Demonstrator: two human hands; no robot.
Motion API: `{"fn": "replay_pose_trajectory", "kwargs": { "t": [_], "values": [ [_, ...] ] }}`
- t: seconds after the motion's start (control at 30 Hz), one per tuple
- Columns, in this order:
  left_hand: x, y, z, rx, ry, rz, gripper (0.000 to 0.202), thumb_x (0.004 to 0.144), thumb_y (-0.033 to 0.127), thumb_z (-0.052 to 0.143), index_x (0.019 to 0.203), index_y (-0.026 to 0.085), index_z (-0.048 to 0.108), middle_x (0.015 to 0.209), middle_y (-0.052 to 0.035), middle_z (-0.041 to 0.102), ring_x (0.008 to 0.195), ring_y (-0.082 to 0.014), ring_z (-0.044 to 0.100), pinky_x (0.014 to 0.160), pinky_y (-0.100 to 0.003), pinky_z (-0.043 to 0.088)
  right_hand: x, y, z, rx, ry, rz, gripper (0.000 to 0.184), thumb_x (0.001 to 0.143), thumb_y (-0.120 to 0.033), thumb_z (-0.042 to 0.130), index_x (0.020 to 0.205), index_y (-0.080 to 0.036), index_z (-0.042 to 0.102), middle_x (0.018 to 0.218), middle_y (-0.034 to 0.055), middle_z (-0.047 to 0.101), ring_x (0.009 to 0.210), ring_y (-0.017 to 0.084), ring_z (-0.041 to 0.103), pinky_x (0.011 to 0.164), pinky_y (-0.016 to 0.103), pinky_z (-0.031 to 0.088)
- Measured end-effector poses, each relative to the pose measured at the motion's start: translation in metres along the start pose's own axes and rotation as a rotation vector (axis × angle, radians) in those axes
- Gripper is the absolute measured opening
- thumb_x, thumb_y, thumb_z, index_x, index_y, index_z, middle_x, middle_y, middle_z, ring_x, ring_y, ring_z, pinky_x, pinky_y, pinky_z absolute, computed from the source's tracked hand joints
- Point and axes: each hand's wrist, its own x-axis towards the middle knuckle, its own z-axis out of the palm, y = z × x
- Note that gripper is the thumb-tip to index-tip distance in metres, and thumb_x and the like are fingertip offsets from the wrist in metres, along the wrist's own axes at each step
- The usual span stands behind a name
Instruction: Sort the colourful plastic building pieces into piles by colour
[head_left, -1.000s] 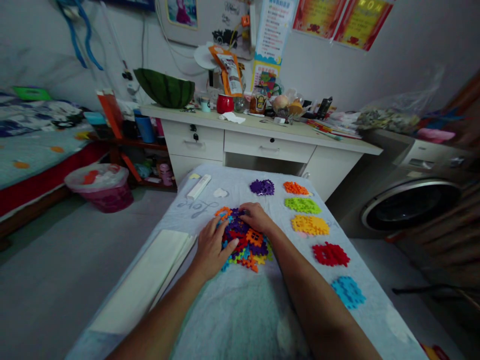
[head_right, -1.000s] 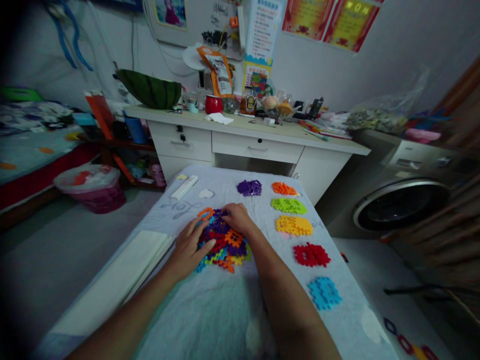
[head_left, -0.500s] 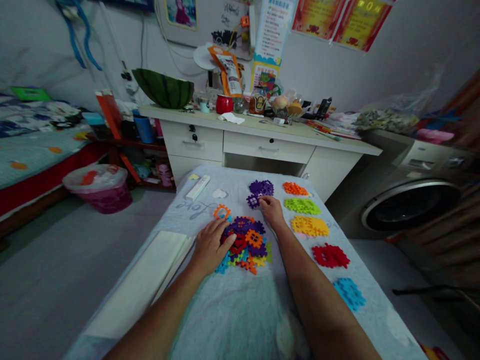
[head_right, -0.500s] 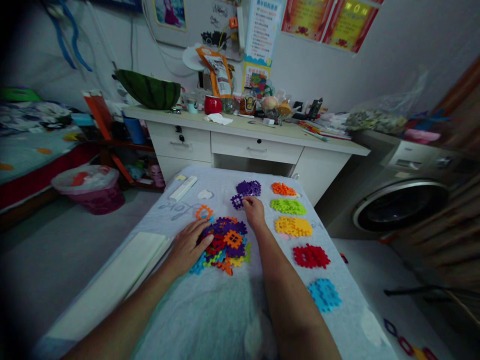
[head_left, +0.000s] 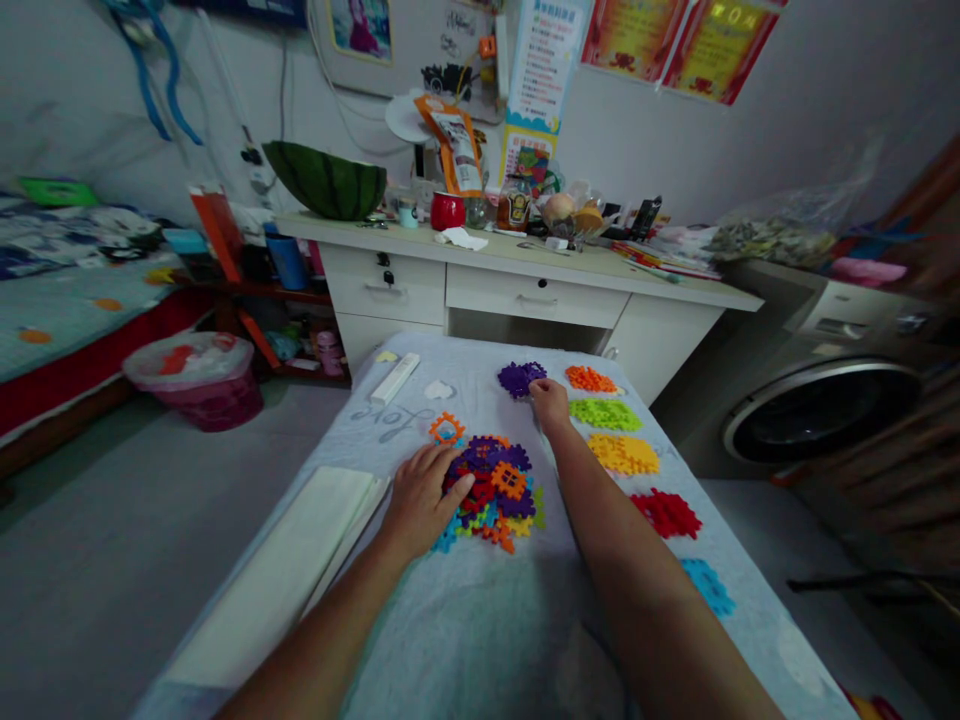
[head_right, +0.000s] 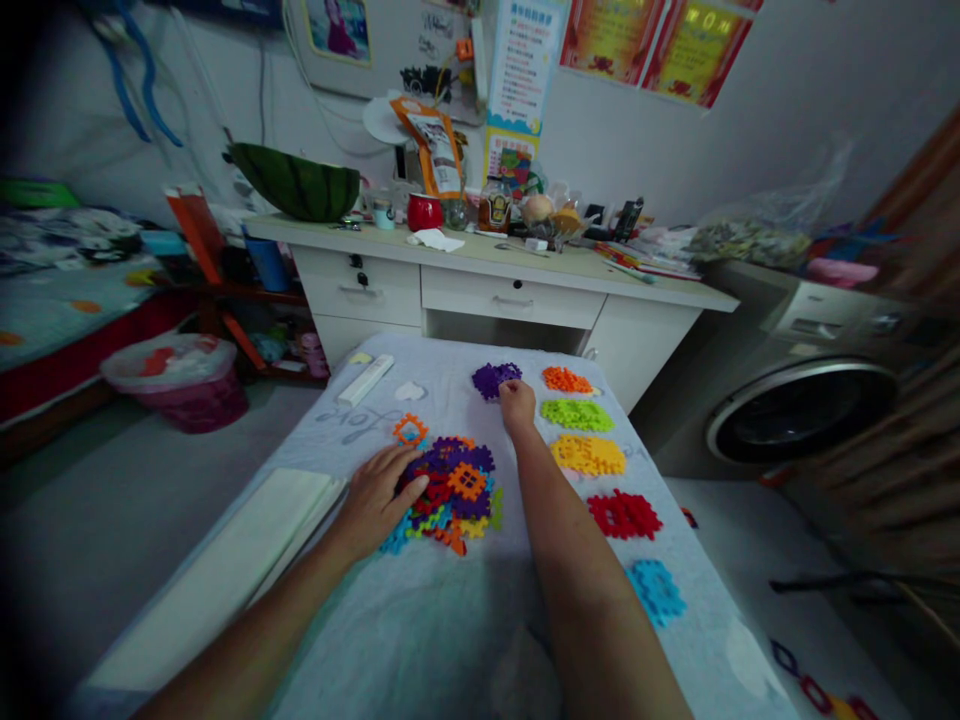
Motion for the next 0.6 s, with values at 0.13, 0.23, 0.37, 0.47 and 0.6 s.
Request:
{"fn": "replay_pose_trajectory", "kwargs": {
  "t": [0.13, 0.23, 0.37, 0.47, 0.6],
  "values": [
    [-0.001, -0.002, 0.001, 0.000, -0.008, -0.007, 0.040, 0.093, 0.046, 0.045, 0.123, 0.023, 0.058, 0.128, -0.0085, 0.059, 0.122, -0.0257, 0.050, 0.104, -0.050, 0.040, -0.005, 0.002, 0.005, 0.006, 0.012, 0.017, 0.025, 0.072, -0.026, 0.050, 0.084, -0.014, 0.068, 0.064, 0.0014, 0.065, 0.060, 0.015, 0.056, 0.062, 0.024, 0.043],
    [-0.001, -0.003, 0.002, -0.008, -0.004, -0.007, 0.041, 0.093, 0.046, 0.046, 0.124, 0.023, 0.057, 0.130, -0.0088, 0.057, 0.123, -0.0256, 0.050, 0.106, -0.050, 0.039, -0.013, 0.003, 0.006, 0.014, 0.026, 0.008, 0.027, 0.071, -0.024, 0.050, 0.090, -0.015, 0.068, 0.068, 0.0021, 0.067, 0.064, 0.016, 0.058, 0.066, 0.026, 0.046],
    [-0.001, -0.002, 0.002, -0.032, 0.028, -0.022, 0.041, 0.092, 0.046, 0.046, 0.124, 0.023, 0.058, 0.134, -0.0099, 0.054, 0.126, -0.0269, 0.048, 0.107, -0.051, 0.039, -0.021, -0.009, 0.008, 0.016, 0.005, -0.056, 0.024, 0.071, -0.021, 0.050, 0.087, -0.016, 0.068, 0.078, 0.0039, 0.069, 0.074, 0.018, 0.061, 0.074, 0.028, 0.048],
    [-0.001, -0.001, 0.002, -0.030, 0.042, -0.034, 0.042, 0.092, 0.046, 0.046, 0.124, 0.022, 0.058, 0.136, -0.0113, 0.050, 0.127, -0.0274, 0.047, 0.107, -0.050, 0.039, -0.029, -0.029, 0.015, -0.002, -0.170, -0.167, 0.020, 0.072, -0.017, 0.053, 0.086, -0.017, 0.068, 0.079, 0.0020, 0.069, 0.074, 0.016, 0.061, 0.074, 0.027, 0.047],
    [-0.001, -0.002, 0.003, -0.006, 0.045, -0.043, 0.044, 0.093, 0.047, 0.045, 0.125, 0.021, 0.057, 0.134, -0.0123, 0.050, 0.126, -0.0280, 0.047, 0.107, -0.050, 0.039, -0.047, -0.058, 0.025, -0.182, -0.517, -0.292, 0.013, 0.075, -0.020, 0.062, 0.086, -0.017, 0.069, 0.075, 0.0014, 0.067, 0.070, 0.014, 0.059, 0.069, 0.026, 0.045]
  ]
}}
